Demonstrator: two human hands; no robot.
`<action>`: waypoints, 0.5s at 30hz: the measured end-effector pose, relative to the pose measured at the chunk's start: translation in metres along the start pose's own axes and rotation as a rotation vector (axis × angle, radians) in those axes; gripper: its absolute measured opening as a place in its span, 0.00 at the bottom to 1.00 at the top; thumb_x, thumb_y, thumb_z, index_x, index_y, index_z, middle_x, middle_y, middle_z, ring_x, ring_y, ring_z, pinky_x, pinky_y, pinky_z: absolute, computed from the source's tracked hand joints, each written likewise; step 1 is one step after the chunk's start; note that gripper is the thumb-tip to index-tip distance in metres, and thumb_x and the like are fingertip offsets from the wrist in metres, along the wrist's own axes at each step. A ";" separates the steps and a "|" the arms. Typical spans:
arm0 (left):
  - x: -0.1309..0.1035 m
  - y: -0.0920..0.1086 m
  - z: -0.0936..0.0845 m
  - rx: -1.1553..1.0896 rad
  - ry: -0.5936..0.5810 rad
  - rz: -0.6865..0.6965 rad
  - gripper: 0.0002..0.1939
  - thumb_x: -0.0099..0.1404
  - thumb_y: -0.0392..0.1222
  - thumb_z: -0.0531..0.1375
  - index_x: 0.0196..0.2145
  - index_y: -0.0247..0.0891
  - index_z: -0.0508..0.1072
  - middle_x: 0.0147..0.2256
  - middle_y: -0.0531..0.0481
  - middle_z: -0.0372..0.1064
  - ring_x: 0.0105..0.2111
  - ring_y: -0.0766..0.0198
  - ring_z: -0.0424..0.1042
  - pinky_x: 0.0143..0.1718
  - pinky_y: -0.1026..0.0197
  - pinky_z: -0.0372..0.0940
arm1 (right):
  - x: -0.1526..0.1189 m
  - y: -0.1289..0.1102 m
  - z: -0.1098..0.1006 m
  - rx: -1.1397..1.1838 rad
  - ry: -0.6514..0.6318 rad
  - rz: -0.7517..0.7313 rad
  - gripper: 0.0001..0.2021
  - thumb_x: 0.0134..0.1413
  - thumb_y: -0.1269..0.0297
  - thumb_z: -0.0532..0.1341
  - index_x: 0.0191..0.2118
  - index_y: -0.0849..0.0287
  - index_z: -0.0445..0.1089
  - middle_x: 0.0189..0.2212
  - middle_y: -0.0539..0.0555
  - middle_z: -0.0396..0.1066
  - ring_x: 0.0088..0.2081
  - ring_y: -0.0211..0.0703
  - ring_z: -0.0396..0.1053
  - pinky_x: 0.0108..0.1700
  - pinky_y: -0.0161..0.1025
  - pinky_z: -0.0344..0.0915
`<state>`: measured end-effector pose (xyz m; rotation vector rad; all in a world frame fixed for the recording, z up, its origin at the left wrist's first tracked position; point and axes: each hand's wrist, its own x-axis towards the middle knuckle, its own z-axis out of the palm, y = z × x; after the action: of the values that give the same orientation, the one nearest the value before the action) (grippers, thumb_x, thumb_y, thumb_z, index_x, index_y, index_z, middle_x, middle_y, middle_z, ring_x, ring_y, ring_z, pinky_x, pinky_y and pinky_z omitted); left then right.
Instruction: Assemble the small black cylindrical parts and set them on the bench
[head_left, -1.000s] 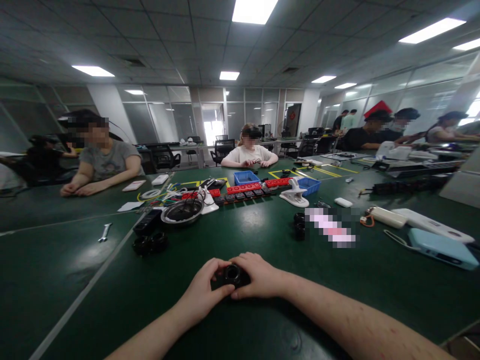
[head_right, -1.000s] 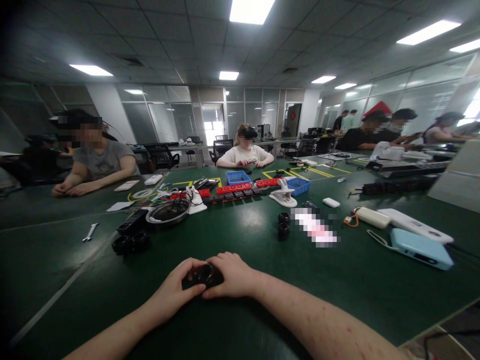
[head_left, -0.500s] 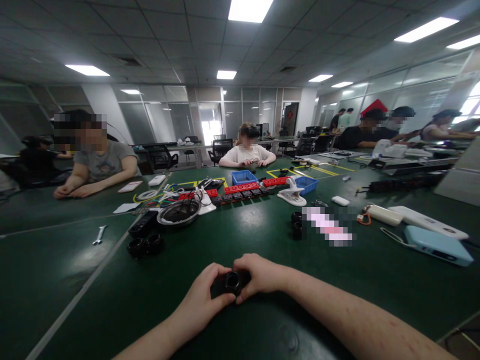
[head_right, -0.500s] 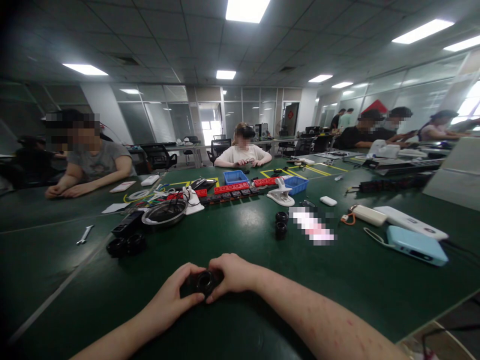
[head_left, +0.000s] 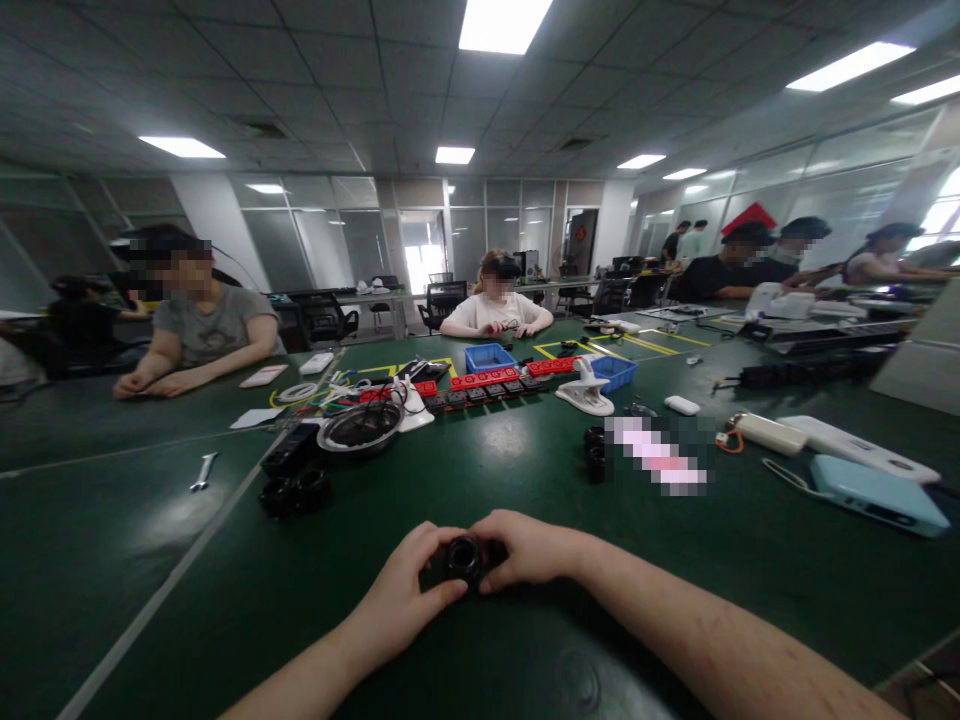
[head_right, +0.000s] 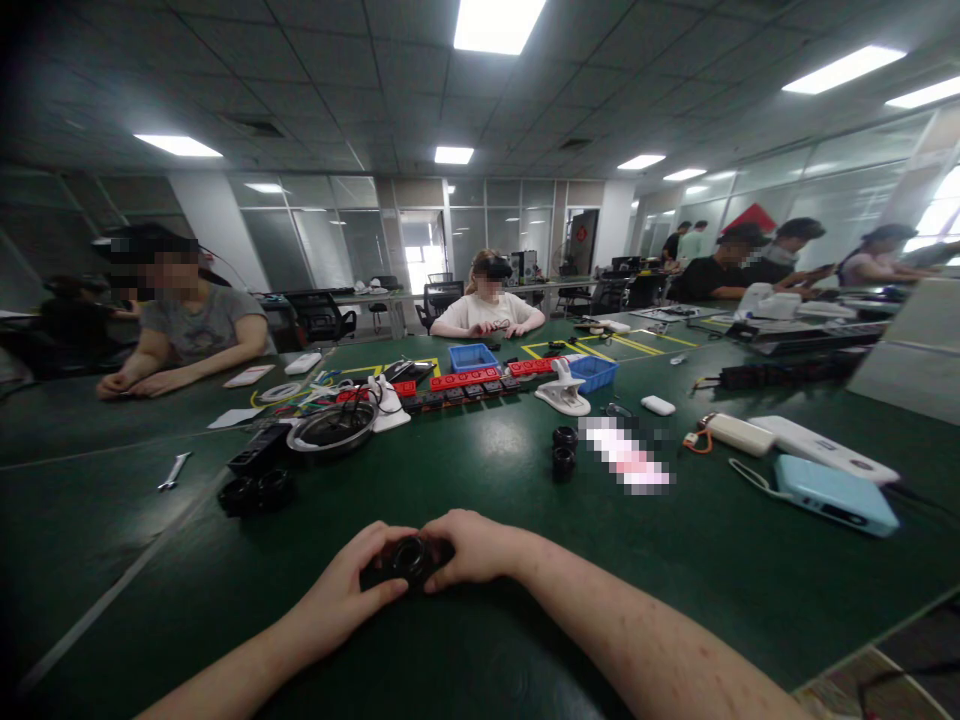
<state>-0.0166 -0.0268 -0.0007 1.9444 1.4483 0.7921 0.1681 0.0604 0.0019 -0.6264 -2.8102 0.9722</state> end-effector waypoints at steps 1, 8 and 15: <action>0.000 0.001 0.000 -0.003 -0.011 0.012 0.16 0.54 0.41 0.59 0.43 0.44 0.67 0.37 0.50 0.64 0.38 0.58 0.64 0.39 0.58 0.60 | 0.000 0.000 0.001 0.005 0.016 0.025 0.17 0.38 0.59 0.65 0.35 0.61 0.66 0.28 0.48 0.65 0.28 0.35 0.62 0.27 0.30 0.55; 0.001 0.004 0.011 0.030 0.213 -0.113 0.13 0.52 0.40 0.59 0.38 0.40 0.67 0.37 0.49 0.65 0.39 0.55 0.64 0.40 0.55 0.60 | 0.012 -0.015 0.023 -0.324 0.251 0.238 0.24 0.36 0.43 0.60 0.32 0.61 0.65 0.26 0.52 0.66 0.27 0.40 0.62 0.28 0.35 0.55; 0.002 -0.001 0.003 -0.031 0.137 -0.016 0.14 0.52 0.39 0.60 0.39 0.40 0.68 0.37 0.49 0.66 0.40 0.56 0.65 0.41 0.56 0.60 | 0.007 -0.015 0.016 -0.317 0.232 0.062 0.30 0.33 0.44 0.62 0.41 0.61 0.64 0.35 0.56 0.65 0.37 0.47 0.62 0.38 0.42 0.58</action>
<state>-0.0145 -0.0247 -0.0030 1.8845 1.5190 0.9509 0.1527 0.0435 -0.0019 -0.8061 -2.7656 0.4265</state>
